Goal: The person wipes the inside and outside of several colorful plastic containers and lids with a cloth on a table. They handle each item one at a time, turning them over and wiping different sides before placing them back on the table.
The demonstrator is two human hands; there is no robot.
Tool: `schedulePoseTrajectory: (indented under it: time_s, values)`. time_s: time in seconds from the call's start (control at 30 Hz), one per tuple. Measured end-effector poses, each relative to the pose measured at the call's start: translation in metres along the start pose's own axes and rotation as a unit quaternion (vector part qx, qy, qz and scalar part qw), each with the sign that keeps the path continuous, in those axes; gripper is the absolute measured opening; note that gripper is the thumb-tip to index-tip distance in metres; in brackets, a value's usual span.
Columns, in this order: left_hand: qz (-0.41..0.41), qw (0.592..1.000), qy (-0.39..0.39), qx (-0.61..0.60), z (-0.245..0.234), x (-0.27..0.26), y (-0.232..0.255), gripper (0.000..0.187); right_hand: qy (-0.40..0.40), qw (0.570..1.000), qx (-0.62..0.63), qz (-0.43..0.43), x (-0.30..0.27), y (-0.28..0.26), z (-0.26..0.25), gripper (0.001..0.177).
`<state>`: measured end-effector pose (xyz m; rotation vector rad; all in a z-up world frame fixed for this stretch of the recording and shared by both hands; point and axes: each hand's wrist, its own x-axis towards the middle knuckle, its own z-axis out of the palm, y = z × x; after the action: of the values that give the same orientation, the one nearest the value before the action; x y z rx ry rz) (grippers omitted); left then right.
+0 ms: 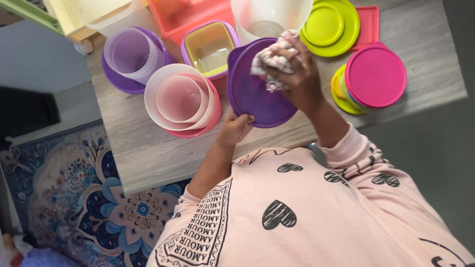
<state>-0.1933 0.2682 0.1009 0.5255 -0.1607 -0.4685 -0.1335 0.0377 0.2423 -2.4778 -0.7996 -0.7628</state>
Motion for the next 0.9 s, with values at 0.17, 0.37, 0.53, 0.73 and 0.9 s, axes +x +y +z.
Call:
schedulePoseTrajectory:
  time_s: [0.17, 0.37, 0.53, 0.73, 0.9]
  values:
    - [0.047, 0.997, 0.043, -0.037, 0.012, 0.005, 0.000, 0.056, -0.058, 0.989, 0.116, -0.075, -0.014, -0.001, -0.016, 0.040]
    - [-0.011, 1.000, 0.016, -0.020, 0.028, 0.036, -0.048, 0.055, 0.023, 0.986, 0.134, -0.100, -0.005, 0.005, 0.004, 0.038]
    - [0.012, 0.998, 0.067, 0.008, 0.036, 0.040, -0.059, 0.062, 0.022, 0.998, 0.048, -0.020, 0.009, 0.073, -0.002, 0.043]
    - [0.127, 0.983, 0.133, -0.005, 0.047, 0.033, -0.053, 0.058, -0.076, 0.992, 0.097, -0.042, -0.025, 0.082, -0.031, 0.045]
    - [0.109, 0.988, 0.105, -0.014, 0.048, 0.054, -0.066, 0.052, -0.111, 0.962, 0.232, -0.092, -0.043, 0.046, -0.028, 0.044]
